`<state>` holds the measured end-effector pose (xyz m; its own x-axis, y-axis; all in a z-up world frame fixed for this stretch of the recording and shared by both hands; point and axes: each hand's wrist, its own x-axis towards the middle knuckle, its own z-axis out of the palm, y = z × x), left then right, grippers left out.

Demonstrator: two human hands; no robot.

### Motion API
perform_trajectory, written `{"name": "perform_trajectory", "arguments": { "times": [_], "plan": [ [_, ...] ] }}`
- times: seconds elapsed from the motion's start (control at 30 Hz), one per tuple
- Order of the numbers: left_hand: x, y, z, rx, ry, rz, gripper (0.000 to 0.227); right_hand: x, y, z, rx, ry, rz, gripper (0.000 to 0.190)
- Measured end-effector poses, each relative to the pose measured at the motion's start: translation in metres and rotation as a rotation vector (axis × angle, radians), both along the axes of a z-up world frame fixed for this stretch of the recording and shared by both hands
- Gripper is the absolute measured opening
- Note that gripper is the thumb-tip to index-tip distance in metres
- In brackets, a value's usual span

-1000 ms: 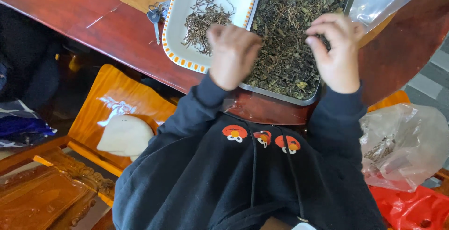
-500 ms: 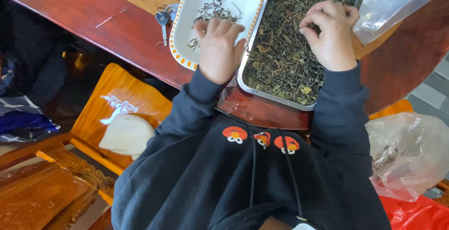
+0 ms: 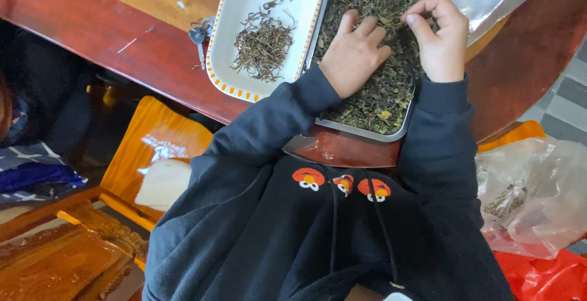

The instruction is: A person is manually sorting dried tea leaves on a metal tray, picking out stems and impurities and placing them into a separate ceramic dish.

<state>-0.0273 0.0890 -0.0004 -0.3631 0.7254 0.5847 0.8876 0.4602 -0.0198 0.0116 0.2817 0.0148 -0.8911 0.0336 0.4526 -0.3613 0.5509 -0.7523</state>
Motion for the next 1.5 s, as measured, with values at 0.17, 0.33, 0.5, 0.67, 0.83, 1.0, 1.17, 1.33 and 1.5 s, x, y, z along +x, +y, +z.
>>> {"name": "perform_trajectory", "arguments": {
  "times": [0.17, 0.33, 0.5, 0.67, 0.83, 1.0, 1.17, 1.33, 1.5],
  "plan": [
    [0.000, 0.000, -0.003, 0.031, 0.005, -0.004, 0.016, 0.000, 0.003, -0.003, -0.009, 0.017, 0.009, 0.011],
    [0.002, -0.014, 0.008, 0.124, -0.132, -0.037, 0.009, 0.001, 0.002, 0.000, -0.006, 0.012, 0.002, 0.013],
    [0.003, -0.026, -0.001, 0.167, -0.365, 0.050, 0.012, 0.002, 0.001, -0.001, -0.010, -0.014, 0.033, 0.014],
    [0.002, -0.033, -0.004, 0.258, -0.537, 0.068, 0.009, 0.004, -0.001, -0.001, -0.006, -0.039, 0.035, 0.014],
    [-0.004, -0.041, 0.000, 0.452, -0.767, -0.055, 0.010, 0.007, -0.002, 0.000, 0.014, -0.058, 0.034, 0.013],
    [-0.006, -0.041, -0.004, 0.506, -0.956, -0.103, 0.013, 0.017, -0.012, 0.015, 0.030, -0.082, 0.103, 0.010],
    [-0.002, -0.036, 0.000, 0.487, -0.923, -0.060, 0.012, 0.022, -0.023, 0.021, 0.083, -0.019, 0.232, 0.013],
    [-0.003, -0.029, -0.001, 0.518, -0.999, -0.038, 0.012, 0.019, -0.036, 0.010, 0.238, 0.134, 0.216, 0.026],
    [-0.002, -0.027, -0.003, 0.548, -0.972, -0.015, 0.012, 0.022, -0.039, 0.016, 0.249, 0.131, 0.200, 0.024]
  ]
}}
